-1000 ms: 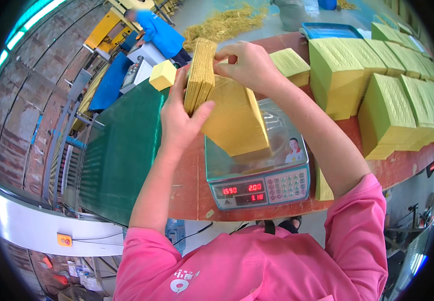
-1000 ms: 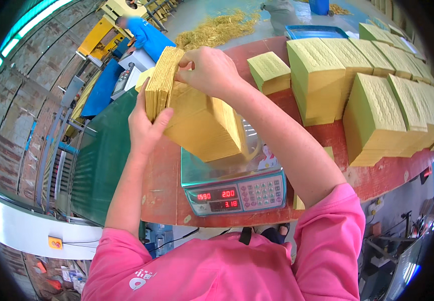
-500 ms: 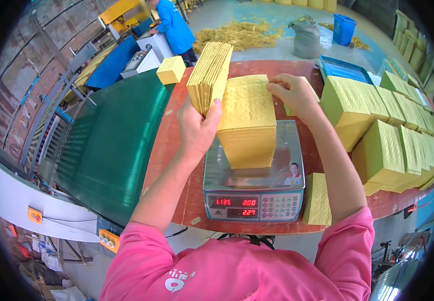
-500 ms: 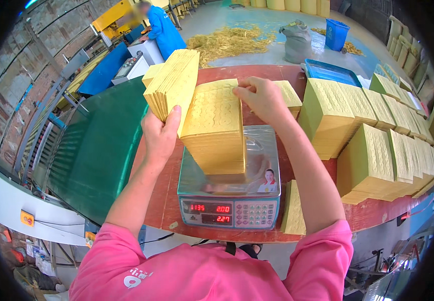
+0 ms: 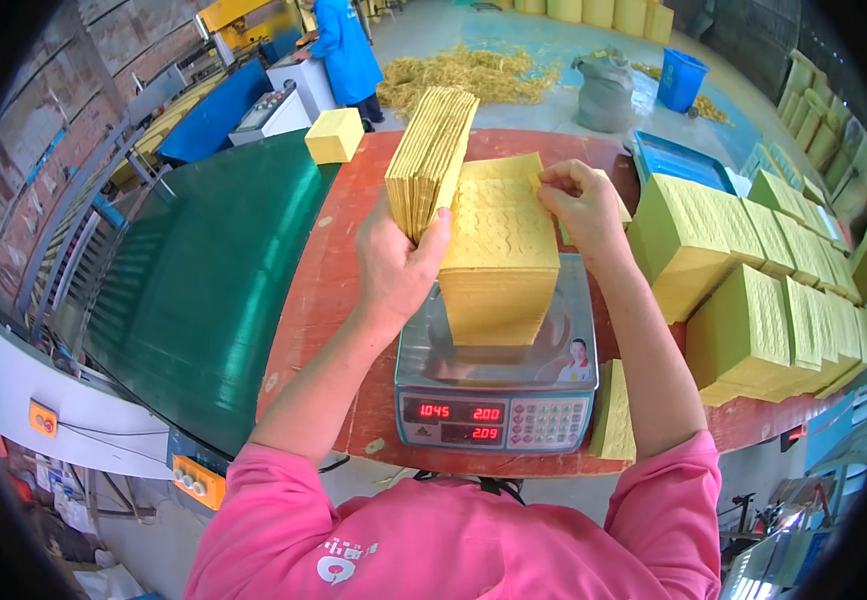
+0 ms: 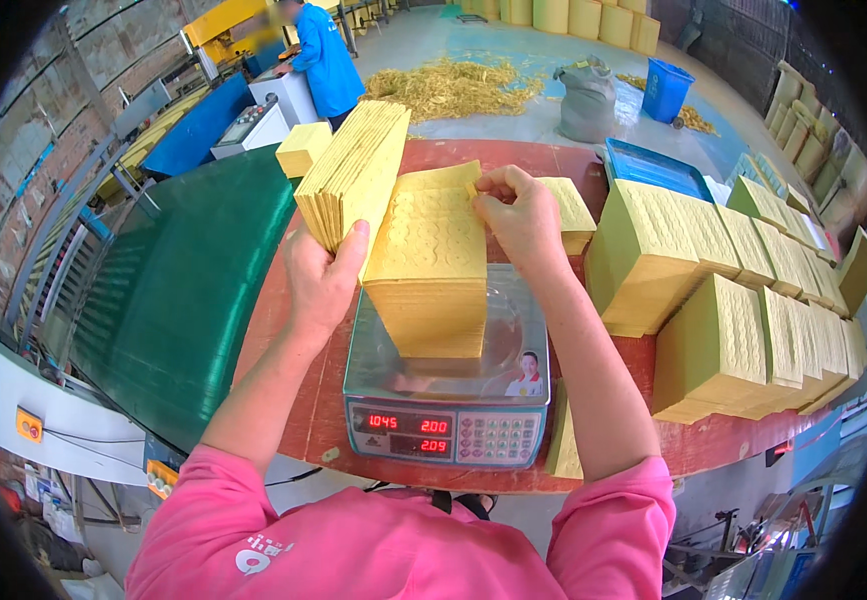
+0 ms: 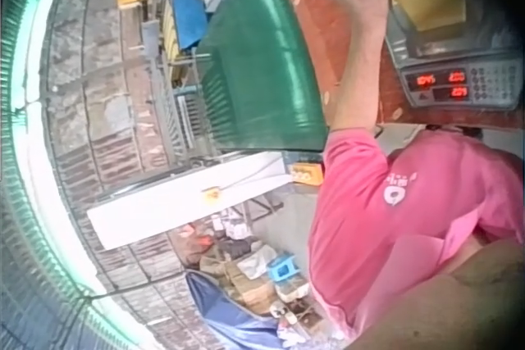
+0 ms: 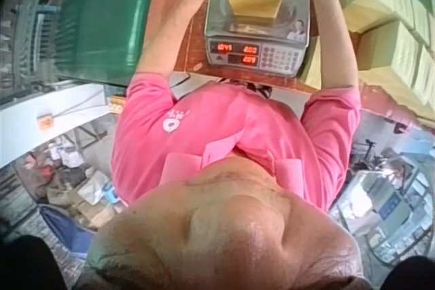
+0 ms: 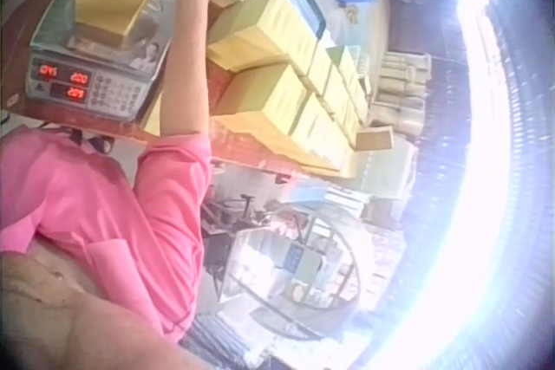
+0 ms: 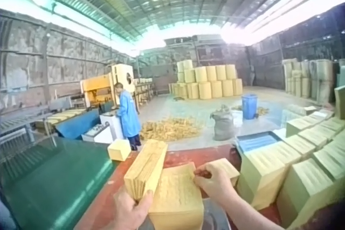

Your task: Weigh stacks of paper on an industrial scale and move them to a conveyor belt.

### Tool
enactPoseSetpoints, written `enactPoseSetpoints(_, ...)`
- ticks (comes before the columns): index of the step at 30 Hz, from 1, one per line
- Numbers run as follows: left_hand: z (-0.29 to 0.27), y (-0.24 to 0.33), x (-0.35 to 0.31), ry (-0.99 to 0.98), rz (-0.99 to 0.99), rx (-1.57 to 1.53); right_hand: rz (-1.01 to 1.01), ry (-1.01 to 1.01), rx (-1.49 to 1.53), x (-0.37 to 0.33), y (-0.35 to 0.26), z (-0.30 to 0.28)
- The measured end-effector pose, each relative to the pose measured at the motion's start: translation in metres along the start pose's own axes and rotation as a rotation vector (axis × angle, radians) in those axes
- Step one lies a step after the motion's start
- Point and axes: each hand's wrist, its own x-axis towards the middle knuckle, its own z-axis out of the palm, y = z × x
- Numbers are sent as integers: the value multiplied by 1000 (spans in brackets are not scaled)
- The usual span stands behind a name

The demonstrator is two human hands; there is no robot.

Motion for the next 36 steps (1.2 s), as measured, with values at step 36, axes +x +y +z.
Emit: enactPoseSetpoints(36, 6, 4, 3, 1, 52, 14, 183, -191, 232, 43, -22, 3)
